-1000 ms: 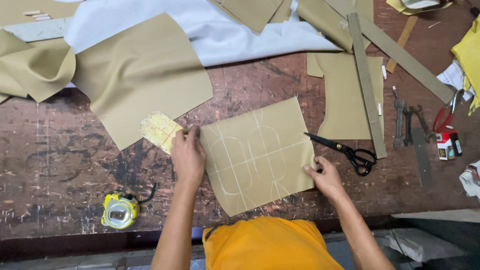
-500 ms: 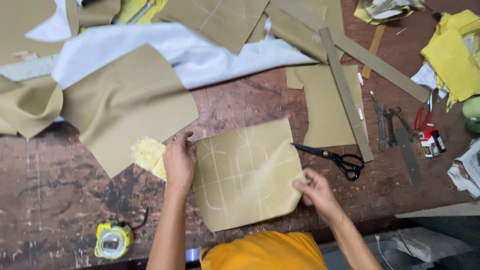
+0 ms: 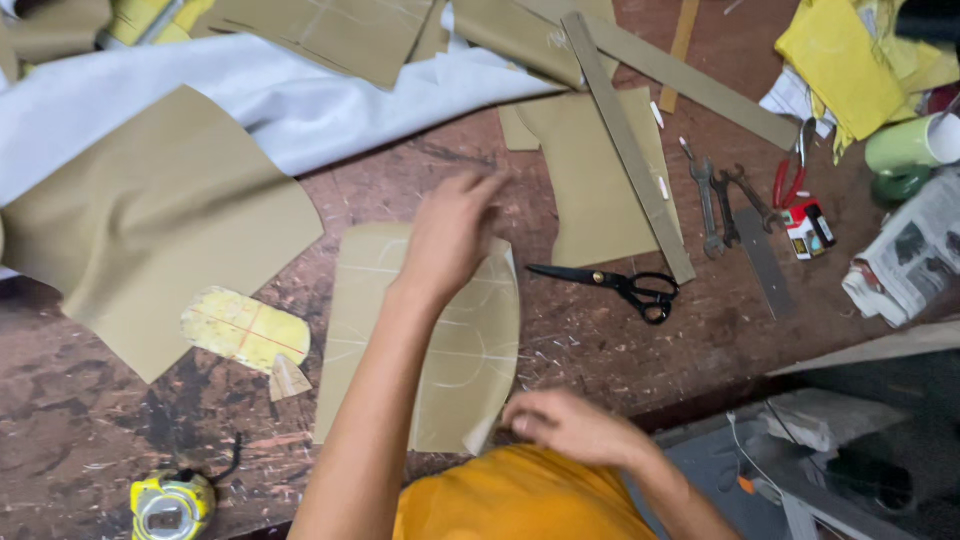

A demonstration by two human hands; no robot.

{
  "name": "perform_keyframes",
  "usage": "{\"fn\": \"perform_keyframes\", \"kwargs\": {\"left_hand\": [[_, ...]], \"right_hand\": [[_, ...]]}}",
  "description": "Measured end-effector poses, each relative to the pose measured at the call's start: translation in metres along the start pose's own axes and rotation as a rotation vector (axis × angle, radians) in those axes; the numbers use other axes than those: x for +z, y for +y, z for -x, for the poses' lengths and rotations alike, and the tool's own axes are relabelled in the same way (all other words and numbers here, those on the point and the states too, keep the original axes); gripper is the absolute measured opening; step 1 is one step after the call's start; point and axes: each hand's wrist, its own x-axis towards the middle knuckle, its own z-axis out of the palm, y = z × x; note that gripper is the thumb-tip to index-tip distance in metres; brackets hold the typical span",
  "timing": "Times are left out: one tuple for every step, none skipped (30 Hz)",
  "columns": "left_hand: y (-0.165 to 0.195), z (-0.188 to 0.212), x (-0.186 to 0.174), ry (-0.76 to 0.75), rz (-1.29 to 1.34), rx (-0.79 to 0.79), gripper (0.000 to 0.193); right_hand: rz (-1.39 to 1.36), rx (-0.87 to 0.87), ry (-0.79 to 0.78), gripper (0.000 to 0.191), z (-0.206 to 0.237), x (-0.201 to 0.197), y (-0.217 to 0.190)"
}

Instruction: The person uses a white chalk marker to trace and refine outlines on a large sheet of cardboard, then uses a metal ruler to draw straight lines across the sheet. The person repeatedly repositions a small triangular cardboard template to mark additional curved sections.

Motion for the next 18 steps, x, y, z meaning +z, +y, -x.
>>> {"fn": "perform_keyframes", "kwargs": {"left_hand": [[-0.007,0.015,0.003,0.059,0.042,-0.050,0.043],[-0.015,0.031,0.007,0.121,-0.004,-0.111,0.041],[-0.021,0.053,0.011,0.184,-0.053,-0.178,0.040],[-0.026,0.077,0.014,0.238,-0.132,-0.291,0.042],[-0.027,0.106,0.018,0.286,-0.212,-0.408,0.044],[-0.023,0.139,0.023,0.283,-0.262,-0.457,0.050],[-0.022,0.163,0.026,0.308,-0.321,-0.489,0.058],[-0.019,0.182,0.033,0.261,-0.408,-0.625,0.069],[-0.015,0.199,0.042,0.191,-0.485,-0.773,0.082],[-0.011,0.213,0.050,0.160,-0.491,-0.791,0.092],[-0.006,0.226,0.057,0.128,-0.499,-0.815,0.103],[-0.005,0.232,0.062,0.109,-0.506,-0.834,0.114],[-0.007,0.234,0.064,0.113,-0.514,-0.815,0.116],[-0.011,0.235,0.064,0.105,-0.517,-0.800,0.117],[-0.014,0.235,0.060,0.087,-0.515,-0.787,0.119],[-0.016,0.234,0.054,0.008,-0.505,-0.780,0.123],[-0.023,0.230,0.045,-0.052,-0.499,-0.764,0.127],[-0.032,0.222,0.034,-0.101,-0.495,-0.750,0.131]], "right_hand": [[-0.066,0.058,0.092,0.022,0.001,-0.006,0.011],[-0.127,0.113,0.183,0.022,0.000,-0.013,0.023],[-0.185,0.168,0.267,0.022,0.000,-0.020,0.035],[-0.185,0.147,0.371,0.020,-0.001,-0.028,0.046],[-0.188,0.132,0.472,0.018,-0.001,-0.037,0.056],[-0.186,0.105,0.577,0.016,-0.004,-0.045,0.062],[-0.136,0.138,0.614,0.017,-0.014,-0.059,0.065],[-0.084,0.160,0.659,0.019,-0.025,-0.073,0.065],[-0.040,0.205,0.699,0.022,-0.029,-0.082,0.062],[0.015,0.180,0.715,0.024,-0.033,-0.089,0.059],[0.069,0.154,0.725,0.026,-0.043,-0.099,0.055],[0.128,0.116,0.742,0.028,-0.056,-0.113,0.049],[0.276,-0.020,0.746,0.033,-0.066,-0.126,0.044],[0.419,-0.147,0.741,0.039,-0.070,-0.133,0.040],[0.557,-0.267,0.726,0.044,-0.069,-0.136,0.039],[0.578,-0.191,0.689,0.045,-0.068,-0.137,0.038],[0.606,-0.130,0.664,0.047,-0.067,-0.138,0.039],[0.637,-0.078,0.640,0.048,-0.066,-0.139,0.040]]}}
